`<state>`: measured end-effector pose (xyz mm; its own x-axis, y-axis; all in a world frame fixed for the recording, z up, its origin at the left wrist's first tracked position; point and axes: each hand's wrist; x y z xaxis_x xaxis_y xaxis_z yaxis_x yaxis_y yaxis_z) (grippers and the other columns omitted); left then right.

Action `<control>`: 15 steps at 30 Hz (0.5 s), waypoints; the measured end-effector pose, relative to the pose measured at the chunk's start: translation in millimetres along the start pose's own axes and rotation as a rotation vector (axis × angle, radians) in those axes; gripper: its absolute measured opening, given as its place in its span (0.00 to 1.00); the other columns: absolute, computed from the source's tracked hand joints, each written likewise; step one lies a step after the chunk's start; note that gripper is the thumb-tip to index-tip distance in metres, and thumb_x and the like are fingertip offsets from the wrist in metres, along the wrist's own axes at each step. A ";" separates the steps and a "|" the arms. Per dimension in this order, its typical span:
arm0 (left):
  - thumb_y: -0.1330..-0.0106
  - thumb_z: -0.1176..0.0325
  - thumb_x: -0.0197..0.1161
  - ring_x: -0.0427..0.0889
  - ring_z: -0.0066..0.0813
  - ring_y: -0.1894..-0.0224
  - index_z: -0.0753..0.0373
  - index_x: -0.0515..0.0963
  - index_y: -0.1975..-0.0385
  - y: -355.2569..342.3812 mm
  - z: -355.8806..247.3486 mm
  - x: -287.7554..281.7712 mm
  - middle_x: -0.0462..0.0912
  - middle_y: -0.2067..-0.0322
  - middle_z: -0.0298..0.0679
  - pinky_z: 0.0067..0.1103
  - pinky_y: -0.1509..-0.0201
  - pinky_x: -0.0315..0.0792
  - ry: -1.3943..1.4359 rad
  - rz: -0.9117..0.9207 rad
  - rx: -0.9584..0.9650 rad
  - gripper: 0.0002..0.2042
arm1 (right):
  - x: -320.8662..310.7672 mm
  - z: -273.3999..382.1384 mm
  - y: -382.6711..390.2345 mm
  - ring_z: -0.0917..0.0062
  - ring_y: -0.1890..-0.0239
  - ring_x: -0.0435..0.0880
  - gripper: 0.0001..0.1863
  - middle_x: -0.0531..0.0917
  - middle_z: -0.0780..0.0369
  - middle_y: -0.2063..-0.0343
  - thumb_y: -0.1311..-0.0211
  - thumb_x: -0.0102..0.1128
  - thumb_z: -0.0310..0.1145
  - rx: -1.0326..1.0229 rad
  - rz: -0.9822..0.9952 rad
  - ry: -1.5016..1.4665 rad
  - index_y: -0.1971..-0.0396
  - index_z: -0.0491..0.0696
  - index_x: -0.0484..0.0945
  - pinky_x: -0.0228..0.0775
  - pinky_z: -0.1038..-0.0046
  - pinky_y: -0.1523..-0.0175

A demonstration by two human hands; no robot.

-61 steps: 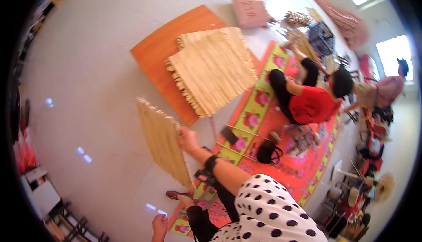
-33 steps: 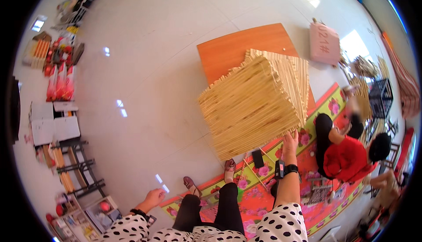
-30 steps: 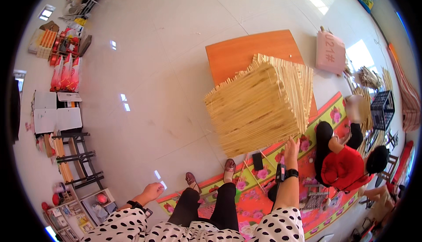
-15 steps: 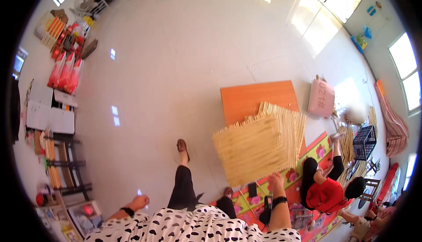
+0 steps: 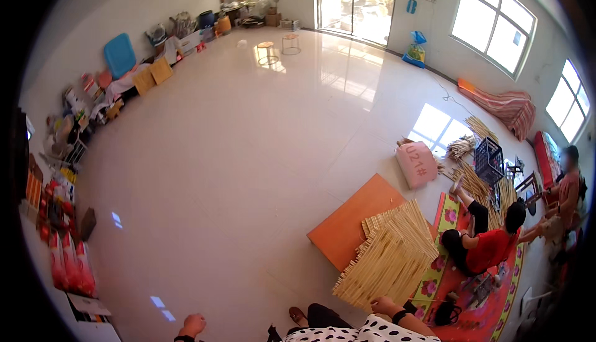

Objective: The person sits on a mat on the floor and handles a bundle of bamboo sticks, aligning them and inspecting the weave. They briefly walk to an outdoor area to pick up a round bamboo mat and return to the room. The person then resumes sitting and continues to manipulate the bamboo sticks, preparing them for weaving.

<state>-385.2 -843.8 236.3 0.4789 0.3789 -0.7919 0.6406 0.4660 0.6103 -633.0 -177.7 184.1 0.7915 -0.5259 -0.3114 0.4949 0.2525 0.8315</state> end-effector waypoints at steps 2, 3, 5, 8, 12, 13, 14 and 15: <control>0.51 0.61 0.56 0.76 0.43 0.64 0.60 0.77 0.70 -69.7 -24.6 -78.5 0.78 0.69 0.44 0.32 0.59 0.70 -0.011 -0.157 0.136 0.12 | -5.2 29.8 -9.6 0.76 0.71 0.82 0.18 0.81 0.57 0.71 0.48 0.52 0.32 0.022 -0.062 0.016 0.58 0.38 0.72 0.74 0.77 0.66; 0.51 0.61 0.57 0.76 0.43 0.64 0.61 0.76 0.69 -93.2 -37.2 -104.7 0.78 0.70 0.45 0.32 0.59 0.70 0.000 -0.224 0.177 0.13 | -5.7 42.0 -16.2 0.76 0.71 0.82 0.18 0.81 0.58 0.71 0.48 0.52 0.33 0.032 -0.075 0.044 0.58 0.38 0.72 0.74 0.77 0.66; 0.50 0.63 0.57 0.76 0.43 0.65 0.61 0.76 0.69 -153.3 -77.0 -169.8 0.78 0.70 0.45 0.33 0.60 0.70 0.075 -0.298 0.319 0.12 | -10.4 70.6 -38.4 0.76 0.71 0.82 0.18 0.81 0.58 0.71 0.49 0.52 0.32 0.108 -0.146 -0.086 0.58 0.40 0.73 0.74 0.76 0.66; 0.50 0.64 0.57 0.76 0.44 0.66 0.61 0.76 0.68 -204.2 -123.4 -210.5 0.78 0.70 0.44 0.33 0.62 0.71 0.168 -0.269 0.479 0.11 | -27.3 99.9 -70.9 0.75 0.73 0.81 0.15 0.82 0.59 0.72 0.51 0.52 0.31 0.243 -0.233 -0.347 0.61 0.44 0.77 0.72 0.75 0.67; 0.49 0.61 0.54 0.76 0.44 0.64 0.57 0.78 0.68 -252.5 -98.8 -202.1 0.78 0.69 0.46 0.31 0.57 0.71 0.095 0.009 0.464 0.12 | -41.0 125.7 -161.8 0.64 0.61 0.78 0.15 0.80 0.58 0.65 0.56 0.59 0.38 0.176 -0.024 0.557 0.65 0.50 0.80 0.69 0.64 0.56; 0.48 0.62 0.51 0.76 0.47 0.64 0.62 0.77 0.71 -245.5 -82.2 -200.1 0.78 0.70 0.49 0.32 0.59 0.70 0.169 0.026 0.484 0.12 | -50.1 161.9 -169.8 0.64 0.65 0.79 0.11 0.81 0.59 0.69 0.56 0.58 0.35 -0.121 -0.062 0.867 0.70 0.50 0.81 0.70 0.64 0.59; 0.47 0.63 0.48 0.75 0.51 0.65 0.66 0.77 0.73 -250.2 -84.7 -195.7 0.77 0.70 0.53 0.34 0.61 0.70 0.257 0.057 0.552 0.13 | -63.6 159.1 -200.6 0.62 0.68 0.79 0.10 0.81 0.58 0.72 0.55 0.55 0.36 -0.240 -0.066 0.985 0.74 0.48 0.81 0.70 0.65 0.61; 0.47 0.63 0.48 0.75 0.50 0.64 0.66 0.76 0.73 -246.8 -70.4 -202.8 0.77 0.69 0.53 0.34 0.60 0.69 0.288 0.098 0.481 0.13 | -81.0 225.6 -205.9 0.60 0.70 0.78 0.11 0.80 0.56 0.75 0.54 0.50 0.36 -0.137 -0.247 0.468 0.78 0.47 0.80 0.71 0.65 0.63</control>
<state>-682.6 -979.3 247.6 0.4101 0.6361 -0.6536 0.8348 0.0268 0.5499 -879.9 -370.3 141.9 0.7052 -0.1737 -0.6874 0.7040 0.2869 0.6497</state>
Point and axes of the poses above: each hand's wrist, its own y-axis away from the middle knuckle, its own x-axis out of the palm, z = x × y
